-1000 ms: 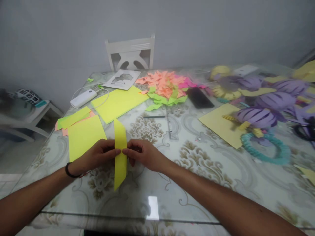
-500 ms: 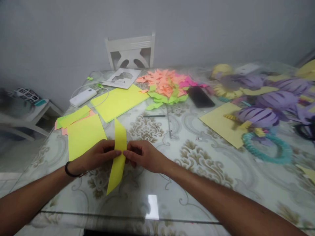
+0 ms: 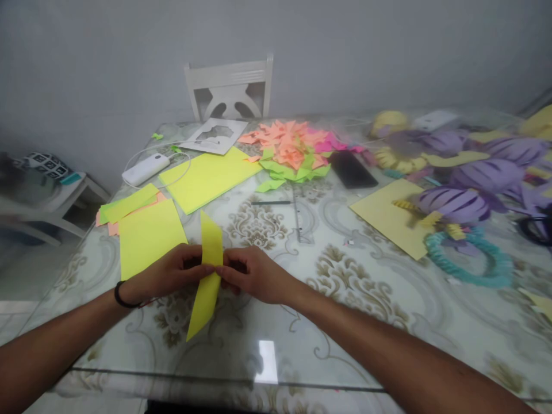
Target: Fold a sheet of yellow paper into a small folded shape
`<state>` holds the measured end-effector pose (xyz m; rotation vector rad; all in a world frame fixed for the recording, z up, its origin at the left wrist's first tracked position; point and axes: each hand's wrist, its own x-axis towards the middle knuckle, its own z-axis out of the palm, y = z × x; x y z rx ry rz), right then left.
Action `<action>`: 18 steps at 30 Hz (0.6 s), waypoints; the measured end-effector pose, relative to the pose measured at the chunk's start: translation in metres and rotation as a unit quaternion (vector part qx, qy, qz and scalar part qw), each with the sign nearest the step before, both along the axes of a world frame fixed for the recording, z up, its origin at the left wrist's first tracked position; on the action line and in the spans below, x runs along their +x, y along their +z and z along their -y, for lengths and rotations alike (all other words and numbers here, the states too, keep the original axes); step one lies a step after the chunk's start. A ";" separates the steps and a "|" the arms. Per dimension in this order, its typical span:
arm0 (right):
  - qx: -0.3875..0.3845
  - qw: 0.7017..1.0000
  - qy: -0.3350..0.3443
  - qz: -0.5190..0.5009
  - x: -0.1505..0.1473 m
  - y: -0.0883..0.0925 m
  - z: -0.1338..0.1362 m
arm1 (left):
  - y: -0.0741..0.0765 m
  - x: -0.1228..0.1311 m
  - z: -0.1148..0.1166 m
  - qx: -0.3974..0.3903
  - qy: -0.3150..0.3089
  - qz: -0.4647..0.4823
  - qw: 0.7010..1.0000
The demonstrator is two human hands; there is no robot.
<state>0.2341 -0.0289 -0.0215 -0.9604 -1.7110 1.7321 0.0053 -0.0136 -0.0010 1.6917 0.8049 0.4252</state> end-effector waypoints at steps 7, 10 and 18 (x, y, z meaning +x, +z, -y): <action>0.030 0.999 0.004 0.016 0.000 0.002 0.000 | -0.002 -0.001 -0.001 0.002 -0.011 -0.009 1.000; 0.028 0.999 0.008 0.015 0.000 0.003 0.001 | 0.000 -0.002 -0.002 -0.002 -0.023 -0.008 1.000; 0.046 0.998 0.003 0.039 0.000 0.002 0.001 | 0.002 -0.005 -0.005 0.011 -0.079 -0.058 0.995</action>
